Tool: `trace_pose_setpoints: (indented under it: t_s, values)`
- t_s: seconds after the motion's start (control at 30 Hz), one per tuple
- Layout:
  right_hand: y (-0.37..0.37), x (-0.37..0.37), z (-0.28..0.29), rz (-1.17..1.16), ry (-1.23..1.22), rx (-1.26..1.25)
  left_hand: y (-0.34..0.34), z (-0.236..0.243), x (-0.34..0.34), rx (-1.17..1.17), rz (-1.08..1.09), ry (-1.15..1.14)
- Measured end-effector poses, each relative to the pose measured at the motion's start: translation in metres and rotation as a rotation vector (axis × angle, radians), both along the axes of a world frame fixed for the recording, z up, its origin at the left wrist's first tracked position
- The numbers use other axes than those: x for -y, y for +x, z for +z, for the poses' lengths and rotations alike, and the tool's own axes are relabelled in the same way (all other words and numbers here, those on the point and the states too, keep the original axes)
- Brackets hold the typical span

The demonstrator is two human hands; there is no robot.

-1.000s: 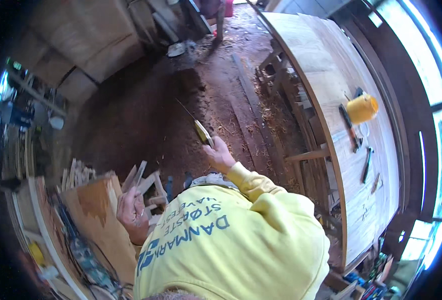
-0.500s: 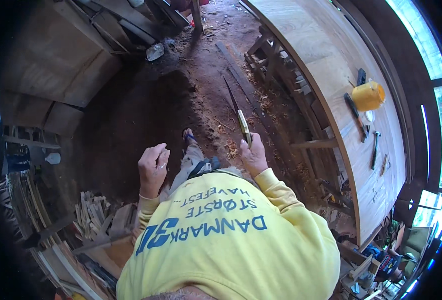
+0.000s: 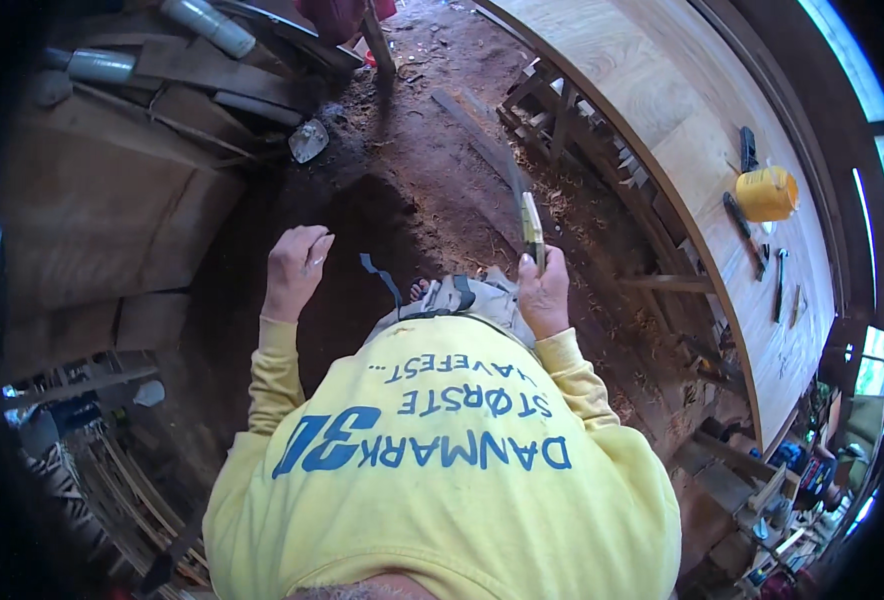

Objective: The person hammers nails into a wooden board and then uses a hand saw to cut a thin strip of wood on a workbench.

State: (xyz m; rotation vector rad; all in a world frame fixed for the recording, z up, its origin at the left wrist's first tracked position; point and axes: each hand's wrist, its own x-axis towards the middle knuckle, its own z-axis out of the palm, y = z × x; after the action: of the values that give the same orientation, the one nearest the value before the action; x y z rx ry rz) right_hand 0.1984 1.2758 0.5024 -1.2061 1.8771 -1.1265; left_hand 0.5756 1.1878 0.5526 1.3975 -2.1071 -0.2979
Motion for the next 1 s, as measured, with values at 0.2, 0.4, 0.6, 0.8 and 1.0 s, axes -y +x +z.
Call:
trace_pose_setpoints:
  t_s: [0.2,0.4,0.6,0.8,1.0]
  values:
    - [-0.017,0.079,0.02,-0.127,-0.129,0.012,-0.044,-0.021,0.097,0.008,-0.192,-0.008]
    - [-0.045,0.202,0.022,-0.155,-0.265,0.088,-0.071,-0.055,0.188,-0.049,-0.208,0.036]
    - [-0.102,0.333,-0.005,-0.138,-0.346,0.103,-0.093,-0.098,0.306,-0.006,-0.058,0.096]
    - [-0.153,0.398,-0.012,-0.246,-0.319,0.104,-0.175,-0.113,0.415,-0.004,-0.219,0.071]
    - [-0.177,0.418,-0.024,-0.413,-0.354,0.09,-0.247,-0.135,0.544,-0.33,-0.404,0.172]
